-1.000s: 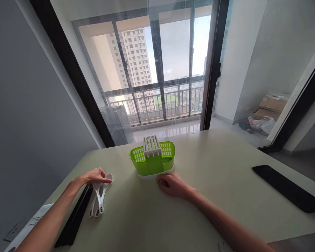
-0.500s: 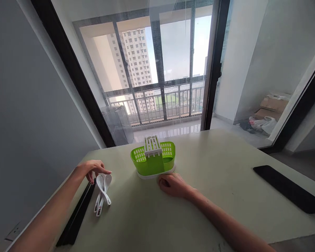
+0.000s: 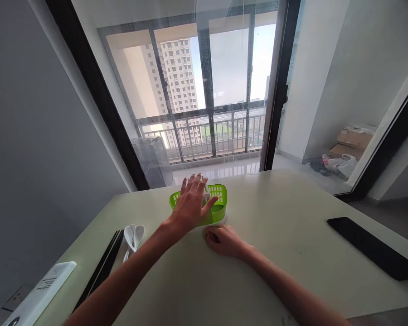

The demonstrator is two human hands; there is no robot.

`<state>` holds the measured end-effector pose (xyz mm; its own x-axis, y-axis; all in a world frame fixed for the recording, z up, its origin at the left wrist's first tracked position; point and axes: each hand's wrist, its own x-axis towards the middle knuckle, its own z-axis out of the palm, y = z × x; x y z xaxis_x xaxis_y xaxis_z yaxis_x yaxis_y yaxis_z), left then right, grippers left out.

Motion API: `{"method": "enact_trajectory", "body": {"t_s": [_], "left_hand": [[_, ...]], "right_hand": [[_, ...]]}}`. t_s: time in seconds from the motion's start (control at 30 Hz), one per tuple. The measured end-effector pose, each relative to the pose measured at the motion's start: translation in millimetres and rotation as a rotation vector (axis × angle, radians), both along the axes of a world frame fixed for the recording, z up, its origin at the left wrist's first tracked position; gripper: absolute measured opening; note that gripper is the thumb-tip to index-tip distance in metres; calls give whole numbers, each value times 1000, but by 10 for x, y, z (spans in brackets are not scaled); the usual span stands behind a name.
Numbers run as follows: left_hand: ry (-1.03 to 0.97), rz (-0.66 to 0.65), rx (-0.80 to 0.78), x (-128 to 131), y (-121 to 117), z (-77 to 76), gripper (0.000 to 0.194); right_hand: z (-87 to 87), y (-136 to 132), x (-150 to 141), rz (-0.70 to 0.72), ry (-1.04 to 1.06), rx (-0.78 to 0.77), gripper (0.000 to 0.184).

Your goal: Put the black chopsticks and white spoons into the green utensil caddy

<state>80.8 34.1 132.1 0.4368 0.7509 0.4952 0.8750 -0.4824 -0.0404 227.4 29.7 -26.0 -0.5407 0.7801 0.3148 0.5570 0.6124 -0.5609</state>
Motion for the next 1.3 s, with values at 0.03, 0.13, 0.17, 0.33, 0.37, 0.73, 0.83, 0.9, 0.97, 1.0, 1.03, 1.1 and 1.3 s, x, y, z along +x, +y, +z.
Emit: {"method": "enact_trajectory", "body": {"t_s": [0.03,0.13,0.17,0.33,0.37,0.73,0.83,0.9,0.97,1.0,1.03,1.1,1.3], "left_hand": [[1,-18,-23,87,-15,-86,64],[2,-15,-49,144,33,-254,50],[1,-8,-38,94,74,-269,43],[32,92,41,-577,361,-148,31],[37,145,55,-762,420,-118,33],[134,495,172,-2181,542,-131,43],[121,507,181,-2276,496,-118,41],[109,512,193,-2259,470,-115,39],[81,504,222,-2148,434,-151,36],[66,486,239,-2053,409,-193,34],[47,450,256,-1933,379,-253,33],[20,312,238,-1634,307,-430,33],[-183,2,-43,-801,165,-1144,29]], "right_hand": [[0,4,1,2,-3,2,18],[-5,13,7,6,-13,-2,19],[-9,15,8,8,-14,-6,20],[-22,33,11,40,2,-34,25],[-22,38,11,46,9,-38,26],[-15,43,11,52,45,-68,24],[-8,38,8,46,45,-69,24],[0,33,10,45,44,-73,24],[9,27,13,47,42,-78,24],[13,24,14,48,41,-80,24],[17,21,16,49,41,-81,24],[20,17,18,51,40,-83,23],[8,14,30,46,37,-84,23]]}}
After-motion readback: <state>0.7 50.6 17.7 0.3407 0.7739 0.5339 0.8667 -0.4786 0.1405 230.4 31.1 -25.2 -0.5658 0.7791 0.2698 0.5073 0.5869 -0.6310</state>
